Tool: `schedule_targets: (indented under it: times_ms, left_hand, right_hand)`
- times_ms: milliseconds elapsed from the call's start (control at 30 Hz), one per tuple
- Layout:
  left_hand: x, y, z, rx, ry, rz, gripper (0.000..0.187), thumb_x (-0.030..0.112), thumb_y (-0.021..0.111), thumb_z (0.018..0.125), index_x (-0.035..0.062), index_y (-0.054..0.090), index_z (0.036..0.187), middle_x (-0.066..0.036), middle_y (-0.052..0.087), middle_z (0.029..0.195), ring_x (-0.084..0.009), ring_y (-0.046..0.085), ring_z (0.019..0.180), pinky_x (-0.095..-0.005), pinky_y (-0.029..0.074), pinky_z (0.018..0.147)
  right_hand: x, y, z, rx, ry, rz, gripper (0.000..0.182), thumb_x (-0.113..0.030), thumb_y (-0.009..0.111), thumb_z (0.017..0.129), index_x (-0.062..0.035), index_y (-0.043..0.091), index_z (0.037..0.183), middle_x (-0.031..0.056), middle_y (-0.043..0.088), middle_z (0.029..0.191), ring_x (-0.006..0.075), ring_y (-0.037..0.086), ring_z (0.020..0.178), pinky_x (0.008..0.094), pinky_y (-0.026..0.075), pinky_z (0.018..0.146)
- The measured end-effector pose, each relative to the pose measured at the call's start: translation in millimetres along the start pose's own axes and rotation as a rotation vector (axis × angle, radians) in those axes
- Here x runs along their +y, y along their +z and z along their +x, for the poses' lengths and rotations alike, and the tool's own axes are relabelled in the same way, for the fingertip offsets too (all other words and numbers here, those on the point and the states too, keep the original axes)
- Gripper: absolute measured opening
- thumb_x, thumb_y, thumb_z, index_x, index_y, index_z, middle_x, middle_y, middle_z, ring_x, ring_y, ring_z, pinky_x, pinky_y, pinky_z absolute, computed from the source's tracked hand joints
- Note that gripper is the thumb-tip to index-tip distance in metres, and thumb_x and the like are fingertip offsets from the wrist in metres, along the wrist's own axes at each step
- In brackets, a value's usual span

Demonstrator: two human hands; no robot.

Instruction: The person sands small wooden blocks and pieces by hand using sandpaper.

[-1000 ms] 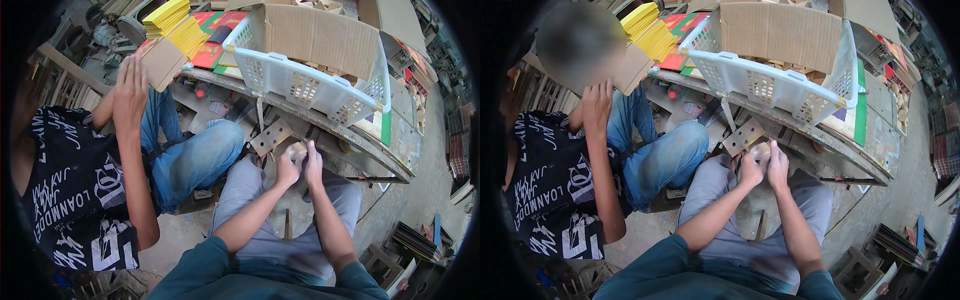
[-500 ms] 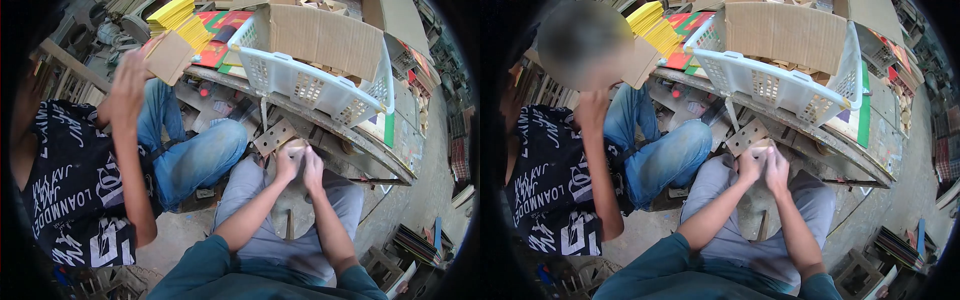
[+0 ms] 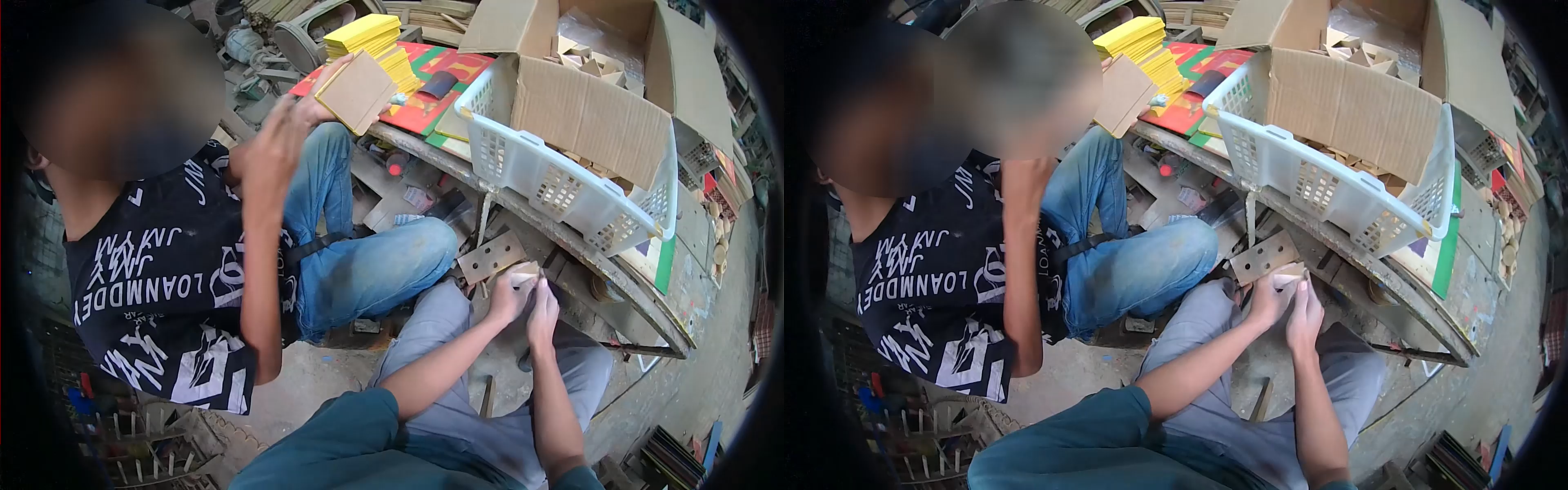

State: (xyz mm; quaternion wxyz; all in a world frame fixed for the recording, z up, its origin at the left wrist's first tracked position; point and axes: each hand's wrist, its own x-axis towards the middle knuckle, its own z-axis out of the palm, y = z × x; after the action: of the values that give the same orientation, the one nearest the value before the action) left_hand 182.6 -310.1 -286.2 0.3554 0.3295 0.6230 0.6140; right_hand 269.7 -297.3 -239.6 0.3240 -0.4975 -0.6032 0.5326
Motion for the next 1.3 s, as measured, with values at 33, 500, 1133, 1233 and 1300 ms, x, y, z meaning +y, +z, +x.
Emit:
schedule_targets:
  times_ms: [33,500,1133,1233,1300]
  left_hand:
    - [1.8,-1.7,0.9,0.002,0.0,0.001,0.031,0.01,0.065,0.084,0.0008,0.06,0.114,-0.014,0.068,0.101,-0.0196,0.066,0.092,-0.0309,0.05,0.081]
    - [-3.3,4.0,-6.9,-0.069,0.03,-0.037,0.036,0.007,0.065,0.082,0.0,0.058,0.117,-0.015,0.068,0.1,-0.0202,0.066,0.092,-0.0313,0.05,0.081]
    - [17.4,1.0,-11.5,-0.23,-0.047,-0.063,0.031,0.002,0.063,0.08,-0.0013,0.06,0.111,-0.013,0.066,0.105,-0.017,0.063,0.095,-0.0305,0.047,0.086]
    - [25.7,-8.1,-5.4,-0.117,0.019,0.176,0.032,0.004,0.06,0.081,-0.0012,0.06,0.113,-0.015,0.066,0.108,-0.0204,0.062,0.1,-0.0331,0.047,0.088]
    - [6.5,-12.6,3.1,-0.141,-0.009,0.009,0.031,0.004,0.057,0.082,-0.0027,0.061,0.113,-0.015,0.065,0.113,-0.0216,0.061,0.105,-0.0346,0.047,0.091]
  right_hand:
    - [-11.1,17.0,-10.6,0.165,-0.167,0.077,0.053,-0.043,0.037,0.099,0.005,0.059,0.103,0.0034,0.06,0.084,0.0108,0.05,0.079,0.0294,0.041,0.072]
    - [8.3,-8.0,15.9,-0.067,0.099,0.0,0.056,-0.039,0.037,0.099,0.009,0.048,0.126,0.0235,0.061,0.113,0.0227,0.058,0.107,0.0315,0.043,0.091]
    - [-1.4,-12.4,14.4,0.116,0.049,-0.031,0.056,-0.036,0.042,0.098,0.011,0.046,0.127,0.0215,0.067,0.1,0.0202,0.063,0.088,0.0326,0.048,0.08]
    - [-13.3,-1.5,-8.9,0.081,-0.052,0.032,0.054,-0.03,0.047,0.096,0.0108,0.043,0.13,0.025,0.057,0.122,0.0238,0.056,0.112,0.032,0.042,0.095]
    - [-12.1,6.2,-22.4,0.124,-0.26,-0.124,0.054,-0.026,0.051,0.092,0.0097,0.041,0.132,0.0272,0.05,0.13,0.0307,0.049,0.122,0.0327,0.038,0.101]
